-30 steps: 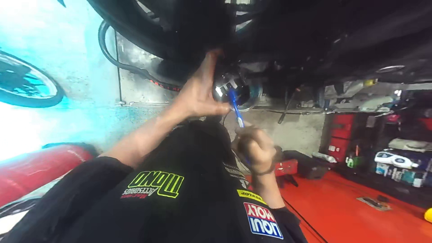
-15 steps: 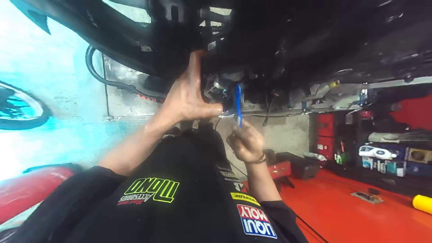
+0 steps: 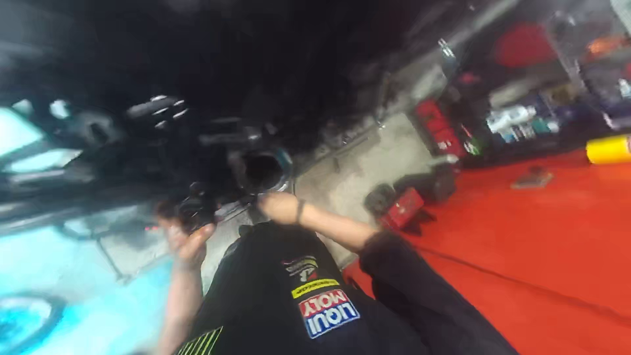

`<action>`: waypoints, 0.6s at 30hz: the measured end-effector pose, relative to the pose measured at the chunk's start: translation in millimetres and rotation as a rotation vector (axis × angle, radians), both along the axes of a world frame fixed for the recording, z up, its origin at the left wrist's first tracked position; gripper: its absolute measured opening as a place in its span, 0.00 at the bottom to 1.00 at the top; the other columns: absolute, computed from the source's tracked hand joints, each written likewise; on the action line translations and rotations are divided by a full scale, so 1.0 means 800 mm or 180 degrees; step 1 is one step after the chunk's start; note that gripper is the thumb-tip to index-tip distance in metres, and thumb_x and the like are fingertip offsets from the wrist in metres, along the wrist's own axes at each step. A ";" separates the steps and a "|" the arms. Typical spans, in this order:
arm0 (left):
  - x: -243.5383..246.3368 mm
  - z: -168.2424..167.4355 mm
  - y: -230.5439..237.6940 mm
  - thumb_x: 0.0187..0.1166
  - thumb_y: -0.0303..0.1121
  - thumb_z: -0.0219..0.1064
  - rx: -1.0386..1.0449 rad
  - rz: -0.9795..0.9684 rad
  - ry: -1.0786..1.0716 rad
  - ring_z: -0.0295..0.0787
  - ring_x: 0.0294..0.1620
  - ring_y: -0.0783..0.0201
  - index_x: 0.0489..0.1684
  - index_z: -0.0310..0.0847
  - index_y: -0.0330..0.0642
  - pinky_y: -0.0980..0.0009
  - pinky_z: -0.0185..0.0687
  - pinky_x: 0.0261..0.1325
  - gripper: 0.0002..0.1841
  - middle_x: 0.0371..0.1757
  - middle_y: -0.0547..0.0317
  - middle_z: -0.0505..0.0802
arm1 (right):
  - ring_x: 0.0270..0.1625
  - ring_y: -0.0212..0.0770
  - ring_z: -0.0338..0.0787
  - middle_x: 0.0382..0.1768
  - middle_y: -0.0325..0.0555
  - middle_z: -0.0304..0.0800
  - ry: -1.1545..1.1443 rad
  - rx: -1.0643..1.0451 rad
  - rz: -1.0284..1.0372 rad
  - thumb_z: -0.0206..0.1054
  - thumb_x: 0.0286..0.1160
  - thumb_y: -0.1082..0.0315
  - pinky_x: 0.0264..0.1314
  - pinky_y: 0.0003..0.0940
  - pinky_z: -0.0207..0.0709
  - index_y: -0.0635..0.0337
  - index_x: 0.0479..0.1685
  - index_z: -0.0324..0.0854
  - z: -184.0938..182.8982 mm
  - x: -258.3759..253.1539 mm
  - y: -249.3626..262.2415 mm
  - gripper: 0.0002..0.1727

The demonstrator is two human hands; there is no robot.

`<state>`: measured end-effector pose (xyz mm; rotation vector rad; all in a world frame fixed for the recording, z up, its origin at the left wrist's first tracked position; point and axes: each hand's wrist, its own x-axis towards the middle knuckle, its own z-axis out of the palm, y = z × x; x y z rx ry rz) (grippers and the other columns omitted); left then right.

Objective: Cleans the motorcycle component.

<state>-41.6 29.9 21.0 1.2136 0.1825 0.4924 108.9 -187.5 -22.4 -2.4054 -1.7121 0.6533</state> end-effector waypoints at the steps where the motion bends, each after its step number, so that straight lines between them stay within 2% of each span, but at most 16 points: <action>1: 0.001 -0.002 -0.005 0.53 0.33 0.85 0.0016 0.0036 0.0037 0.91 0.59 0.50 0.85 0.40 0.51 0.48 0.94 0.54 0.58 0.68 0.56 0.86 | 0.65 0.57 0.87 0.59 0.57 0.88 -0.0204 0.0019 0.0358 0.58 0.81 0.74 0.74 0.54 0.78 0.66 0.50 0.86 0.027 0.003 0.009 0.11; 3: -0.006 -0.005 -0.007 0.53 0.29 0.81 0.0059 0.0166 0.0098 0.92 0.57 0.50 0.83 0.42 0.51 0.49 0.94 0.51 0.55 0.65 0.56 0.87 | 0.69 0.61 0.84 0.62 0.58 0.87 -0.0511 0.0409 0.0897 0.51 0.84 0.74 0.83 0.57 0.69 0.68 0.49 0.86 0.091 0.009 0.022 0.15; 6: -0.005 -0.014 -0.007 0.52 0.28 0.81 0.0001 0.0368 0.0092 0.92 0.54 0.46 0.84 0.43 0.48 0.46 0.94 0.47 0.55 0.65 0.49 0.87 | 0.64 0.61 0.86 0.59 0.60 0.86 -0.1039 0.1091 0.1546 0.47 0.87 0.75 0.80 0.58 0.71 0.69 0.48 0.82 0.177 0.028 0.008 0.15; 9: -0.003 -0.016 -0.014 0.50 0.29 0.82 -0.0015 0.0598 0.0056 0.92 0.53 0.48 0.85 0.39 0.45 0.47 0.94 0.45 0.58 0.65 0.49 0.85 | 0.68 0.62 0.85 0.66 0.63 0.83 -0.1435 0.1476 0.1870 0.43 0.90 0.76 0.83 0.59 0.70 0.72 0.56 0.79 0.235 0.044 -0.019 0.17; 12: 0.003 -0.019 -0.024 0.50 0.30 0.82 0.0060 0.0729 -0.0023 0.90 0.58 0.50 0.85 0.38 0.42 0.49 0.94 0.50 0.59 0.68 0.49 0.83 | 0.68 0.60 0.87 0.69 0.62 0.83 -0.1379 0.1787 0.1912 0.45 0.91 0.75 0.83 0.56 0.72 0.71 0.59 0.79 0.268 0.056 -0.043 0.16; 18: 0.009 -0.018 -0.031 0.50 0.30 0.82 0.0194 0.0921 -0.0150 0.87 0.63 0.57 0.83 0.41 0.40 0.54 0.88 0.64 0.57 0.67 0.53 0.82 | 0.64 0.57 0.89 0.67 0.58 0.86 -0.1367 0.2316 0.1966 0.50 0.90 0.75 0.80 0.54 0.75 0.68 0.59 0.81 0.291 0.061 -0.065 0.14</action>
